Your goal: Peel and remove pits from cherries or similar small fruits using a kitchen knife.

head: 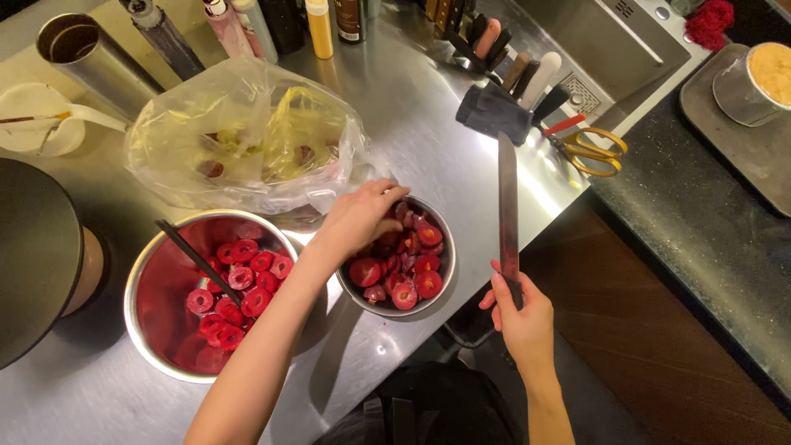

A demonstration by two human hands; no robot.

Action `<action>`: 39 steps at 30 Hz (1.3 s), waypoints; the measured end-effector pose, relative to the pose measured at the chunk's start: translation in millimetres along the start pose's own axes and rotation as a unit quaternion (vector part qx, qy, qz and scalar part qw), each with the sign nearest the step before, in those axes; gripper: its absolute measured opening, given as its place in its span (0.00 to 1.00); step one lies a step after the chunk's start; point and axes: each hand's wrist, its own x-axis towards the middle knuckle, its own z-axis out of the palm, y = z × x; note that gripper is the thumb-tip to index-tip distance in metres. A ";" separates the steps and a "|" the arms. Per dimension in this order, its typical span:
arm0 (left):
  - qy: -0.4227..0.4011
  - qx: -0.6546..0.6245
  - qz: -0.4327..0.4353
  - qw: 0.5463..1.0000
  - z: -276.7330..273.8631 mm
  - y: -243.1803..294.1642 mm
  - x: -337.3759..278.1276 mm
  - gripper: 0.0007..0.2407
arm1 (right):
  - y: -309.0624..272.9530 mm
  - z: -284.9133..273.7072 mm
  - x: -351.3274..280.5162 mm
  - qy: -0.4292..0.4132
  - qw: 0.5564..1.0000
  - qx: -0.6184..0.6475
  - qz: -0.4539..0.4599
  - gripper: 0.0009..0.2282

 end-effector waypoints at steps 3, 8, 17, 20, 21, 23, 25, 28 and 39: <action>-0.025 0.012 -0.086 0.996 -2.7 16.0 -13.4 0.06 | -3.2 0.3 -2.0 0.002 1.000 0.001 -0.001 0.15; -0.235 0.228 0.027 0.945 41.6 21.4 -43.3 0.10 | -1.8 2.6 -2.4 -0.004 1.000 0.013 -0.009 0.15; -0.297 0.369 0.109 0.874 78.6 9.6 -40.2 0.09 | -8.3 -1.6 -10.4 -0.003 1.000 0.016 -0.011 0.15; -0.363 0.375 0.159 0.838 56.1 24.9 -20.8 0.15 | -9.5 -3.9 -12.3 0.002 1.000 0.030 -0.002 0.15; -0.363 0.376 0.161 0.837 48.9 27.4 -16.2 0.15 | -8.6 -5.0 -12.8 0.005 0.999 0.032 -0.002 0.15; -0.421 0.355 0.199 0.811 33.7 32.0 -7.1 0.26 | -7.3 -6.6 -13.5 0.009 1.000 0.030 0.000 0.15; -0.433 0.341 0.182 0.814 47.4 20.6 -12.8 0.24 | -5.5 -8.7 -13.9 0.013 0.999 0.031 -0.001 0.15; -0.431 0.304 0.158 0.835 48.9 7.6 -11.1 0.24 | -5.9 -10.1 -15.6 0.017 0.999 0.033 0.005 0.15; -0.337 0.166 0.105 0.921 25.4 -5.8 -15.1 0.15 | -11.2 -19.0 -26.7 0.015 0.998 0.054 0.006 0.15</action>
